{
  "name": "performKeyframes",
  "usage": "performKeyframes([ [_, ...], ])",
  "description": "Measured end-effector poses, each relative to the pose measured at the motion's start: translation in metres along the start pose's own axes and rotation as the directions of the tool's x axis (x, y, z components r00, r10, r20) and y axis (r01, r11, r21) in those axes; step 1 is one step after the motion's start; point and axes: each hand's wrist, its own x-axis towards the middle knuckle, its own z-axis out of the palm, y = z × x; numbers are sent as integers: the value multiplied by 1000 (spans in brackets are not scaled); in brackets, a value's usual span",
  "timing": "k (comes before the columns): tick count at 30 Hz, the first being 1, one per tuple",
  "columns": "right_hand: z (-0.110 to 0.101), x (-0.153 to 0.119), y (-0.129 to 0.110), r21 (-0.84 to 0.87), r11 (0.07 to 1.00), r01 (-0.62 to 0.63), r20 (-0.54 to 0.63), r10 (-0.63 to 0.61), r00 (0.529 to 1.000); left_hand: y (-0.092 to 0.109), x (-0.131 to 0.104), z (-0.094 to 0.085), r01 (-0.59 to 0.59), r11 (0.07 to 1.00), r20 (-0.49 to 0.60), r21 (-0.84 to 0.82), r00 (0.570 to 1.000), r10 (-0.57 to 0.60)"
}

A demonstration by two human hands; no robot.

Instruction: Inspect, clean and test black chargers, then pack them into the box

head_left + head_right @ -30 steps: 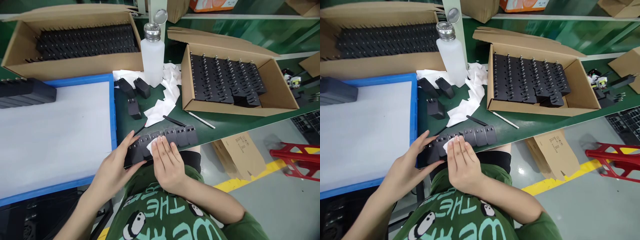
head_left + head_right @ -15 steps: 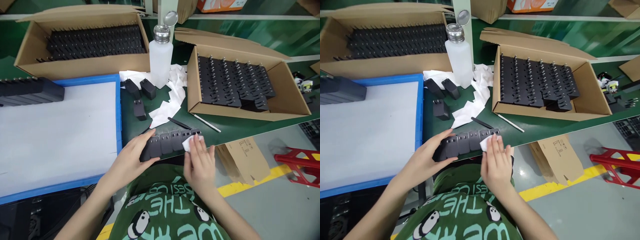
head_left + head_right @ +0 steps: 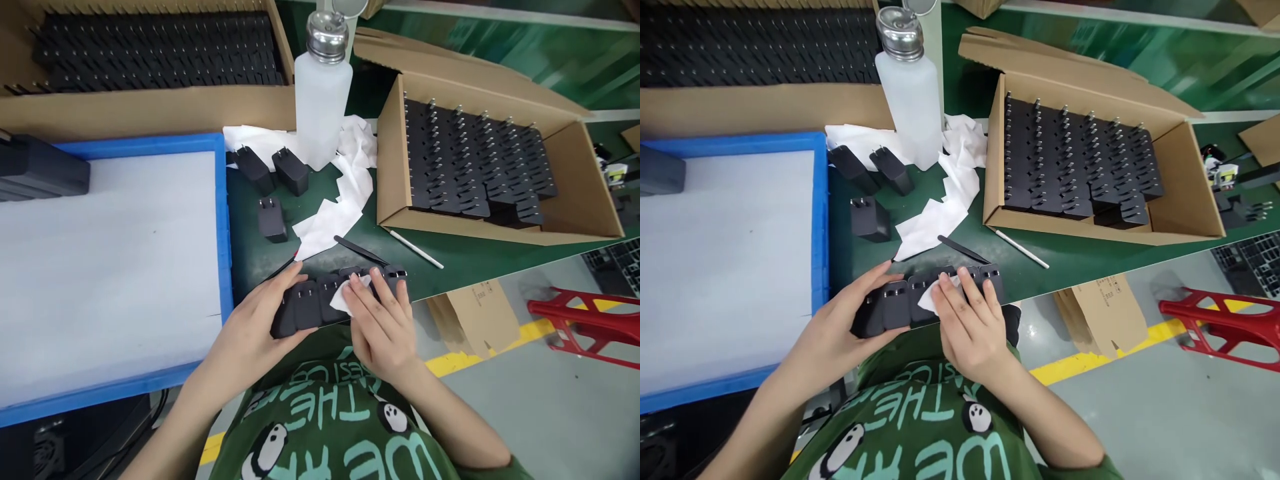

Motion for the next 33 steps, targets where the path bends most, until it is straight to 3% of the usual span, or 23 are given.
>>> performKeyframes([
  [5, 3, -1, -7, -37, 999, -30, 67, 32, 997, 1, -1, -2, 12, 1000, 16, 3, 1000, -12],
  [9, -26, 5, 7, 260, 964, 55, 197, -109, 974, 2, 0, -2, 52, 998, 28, 22, 998, -53],
  [11, -39, 5, 16, 353, 936, 11, 160, -72, 984, 2, 1, -2, 73, 997, 35, 21, 997, -74],
  [13, -42, 2, 20, 247, 960, -132, -22, 142, 990, 2, 1, -3, 92, 996, 41, 14, 995, -93],
  [15, -34, -4, 19, 86, 962, -258, -173, 270, 947, 2, 0, -2, 104, 994, 37, 12, 994, -105],
  [20, -4, -17, 6, -58, 979, -198, -75, 193, 978, 2, 1, -2, 66, 997, 26, 45, 997, -68],
  [23, -2, -20, 1, -84, 990, -113, -26, 112, 993, 4, 3, -4, 56, 997, 42, 50, 997, -59],
  [26, -11, -18, 0, 34, 998, 46, 85, -49, 995, 5, 5, -5, 68, 997, 66, 31, 995, -70],
  [28, -17, -14, 1, 165, 982, 86, 135, -109, 985, 5, 5, -6, 70, 997, 71, 17, 995, -71],
  [30, -21, -9, 3, 180, 983, 31, 71, -44, 997, 4, 3, -6, 69, 998, 70, 9, 995, -69],
  [33, -19, -1, 6, -14, 996, -93, -77, 91, 993, 5, 2, -7, 54, 997, 68, 46, 996, -57],
])
